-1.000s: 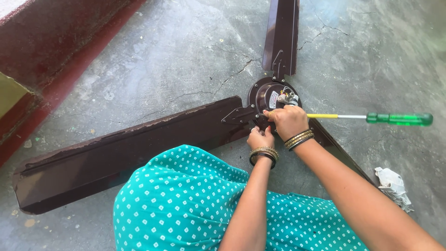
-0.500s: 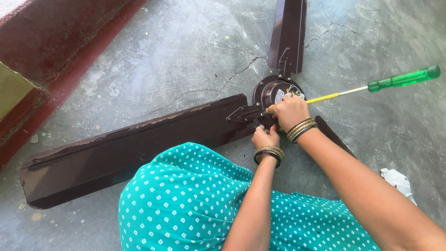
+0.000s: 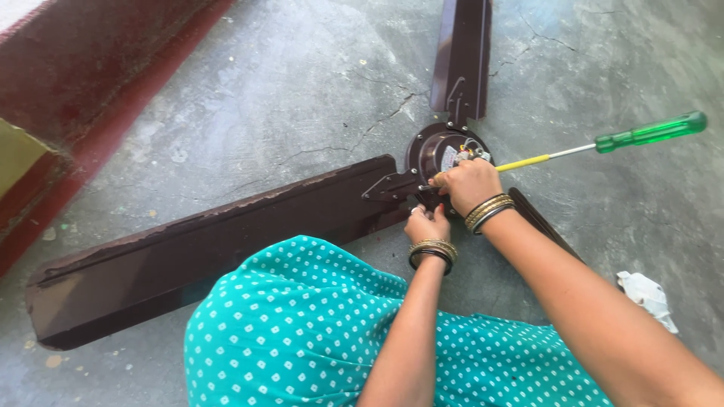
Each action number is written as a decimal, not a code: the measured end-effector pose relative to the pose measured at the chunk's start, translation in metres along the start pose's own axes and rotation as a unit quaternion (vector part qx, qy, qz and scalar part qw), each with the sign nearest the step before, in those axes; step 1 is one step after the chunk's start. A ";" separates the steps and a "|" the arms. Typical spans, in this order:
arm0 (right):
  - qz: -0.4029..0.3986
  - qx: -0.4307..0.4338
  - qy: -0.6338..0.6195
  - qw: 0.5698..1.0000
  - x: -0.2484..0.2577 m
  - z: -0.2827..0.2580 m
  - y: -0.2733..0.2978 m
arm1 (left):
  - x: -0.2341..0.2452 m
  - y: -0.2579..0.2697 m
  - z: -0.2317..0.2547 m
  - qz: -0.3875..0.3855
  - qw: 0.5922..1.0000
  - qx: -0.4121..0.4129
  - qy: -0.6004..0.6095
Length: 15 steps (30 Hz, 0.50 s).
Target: The person sits on the floor and uses a screwdriver to tighten screws on the central hub of a ceiling fan. They rotate the fan and continue securing the blades to the motor housing.
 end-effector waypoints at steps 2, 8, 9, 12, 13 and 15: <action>0.021 0.014 -0.006 1.000 0.004 -0.003 0.001 | 0.000 -0.001 0.002 0.001 1.000 -0.009 -0.002; -0.002 0.023 0.034 0.999 0.001 -0.012 0.001 | -0.002 -0.004 -0.004 -0.001 1.000 0.004 -0.020; -0.006 0.021 0.031 0.999 0.001 -0.012 0.000 | -0.002 -0.005 -0.003 0.008 1.000 -0.004 -0.024; -0.018 0.024 0.026 0.999 0.004 -0.014 -0.003 | -0.005 -0.007 -0.008 0.006 1.000 -0.004 -0.027; -0.042 0.032 0.031 0.998 0.002 -0.016 -0.005 | -0.005 -0.008 -0.010 0.007 1.000 -0.001 -0.026; -0.089 0.046 0.041 0.994 0.000 -0.018 -0.006 | -0.006 -0.010 -0.013 0.007 1.000 0.002 -0.024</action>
Point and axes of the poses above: each hand's wrist, its own y-axis away from the middle knuckle, its own x-axis out of the back of the hand, z = x × y, the point moved 10 cm from there along -y, towards the middle knuckle, and after that the axes turned 7 degrees about x, right-handed, at the moved point
